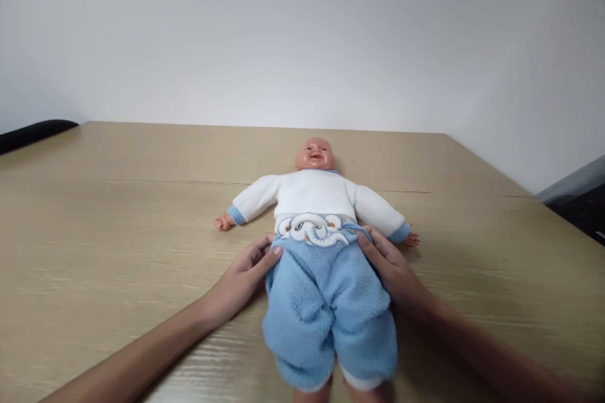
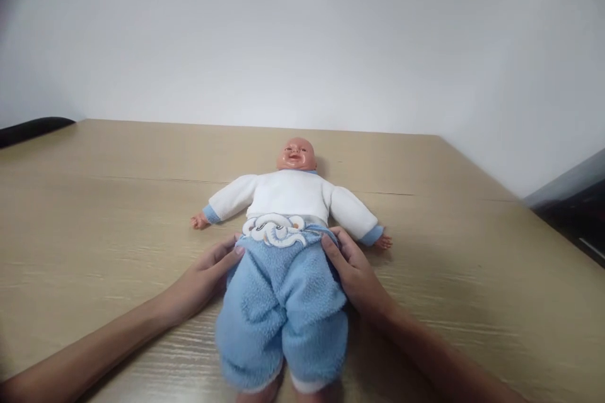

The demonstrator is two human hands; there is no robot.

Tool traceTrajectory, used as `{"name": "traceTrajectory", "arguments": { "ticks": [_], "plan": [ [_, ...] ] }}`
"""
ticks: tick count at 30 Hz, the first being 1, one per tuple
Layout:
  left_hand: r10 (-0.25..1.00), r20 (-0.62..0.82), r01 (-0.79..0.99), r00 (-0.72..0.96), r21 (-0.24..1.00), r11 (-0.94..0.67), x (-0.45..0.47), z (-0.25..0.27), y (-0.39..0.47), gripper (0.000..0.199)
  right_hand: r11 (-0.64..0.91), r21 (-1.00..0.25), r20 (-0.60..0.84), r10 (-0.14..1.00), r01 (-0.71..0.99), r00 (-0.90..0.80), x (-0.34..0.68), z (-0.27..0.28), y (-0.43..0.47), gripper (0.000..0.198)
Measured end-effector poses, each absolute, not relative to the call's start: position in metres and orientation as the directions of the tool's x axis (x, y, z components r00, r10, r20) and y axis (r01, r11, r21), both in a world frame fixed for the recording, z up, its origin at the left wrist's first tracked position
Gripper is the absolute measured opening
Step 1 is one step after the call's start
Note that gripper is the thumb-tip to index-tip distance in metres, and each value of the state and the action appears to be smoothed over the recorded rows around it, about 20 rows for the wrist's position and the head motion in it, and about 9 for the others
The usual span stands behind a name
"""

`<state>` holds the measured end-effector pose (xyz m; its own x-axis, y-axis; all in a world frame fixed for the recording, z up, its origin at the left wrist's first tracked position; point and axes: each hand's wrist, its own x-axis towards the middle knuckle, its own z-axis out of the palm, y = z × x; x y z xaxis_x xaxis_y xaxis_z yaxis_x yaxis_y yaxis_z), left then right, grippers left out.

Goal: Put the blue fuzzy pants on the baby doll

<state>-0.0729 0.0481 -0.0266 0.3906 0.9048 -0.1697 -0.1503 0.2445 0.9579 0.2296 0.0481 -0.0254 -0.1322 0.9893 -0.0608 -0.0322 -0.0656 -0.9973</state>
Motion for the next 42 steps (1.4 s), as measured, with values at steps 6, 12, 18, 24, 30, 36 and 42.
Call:
{"name": "traceTrajectory", "arguments": {
  "ticks": [6,12,18,24,30,36,42],
  "plan": [
    [0.937,-0.029,-0.045,0.347,0.998,0.048,-0.083,-0.003,0.062,0.041,-0.006,-0.999,-0.014,0.979,0.042,-0.205,0.249,-0.011,0.062,0.043],
    [0.937,0.104,0.115,0.332,0.982,-0.150,-0.083,0.021,0.106,0.041,0.095,-0.992,0.085,0.990,0.084,-0.113,0.237,0.007,0.100,0.047],
    [0.943,0.033,0.218,0.332,0.970,-0.111,-0.085,-0.003,0.119,0.049,0.015,-0.985,-0.011,0.988,0.169,-0.151,0.242,-0.018,0.109,0.055],
    [0.911,0.000,-0.006,0.411,1.000,0.003,-0.083,-0.019,0.120,0.053,-0.263,-0.930,-0.212,0.955,-0.256,-0.208,0.230,-0.022,0.092,0.047],
    [0.851,-0.054,-0.074,0.522,0.991,0.109,-0.098,-0.026,0.122,0.050,-0.212,-0.931,-0.157,0.968,-0.298,-0.196,0.229,-0.015,0.090,0.041],
    [0.864,-0.081,-0.096,0.497,0.984,0.148,-0.103,-0.022,0.119,0.046,-0.209,-0.930,-0.136,0.960,-0.302,-0.244,0.231,-0.008,0.090,0.038],
    [0.788,-0.033,0.202,0.615,0.972,-0.117,-0.123,-0.008,0.121,0.030,0.055,-0.980,-0.018,0.933,0.194,-0.358,0.272,-0.010,0.090,0.026]
  ]
}}
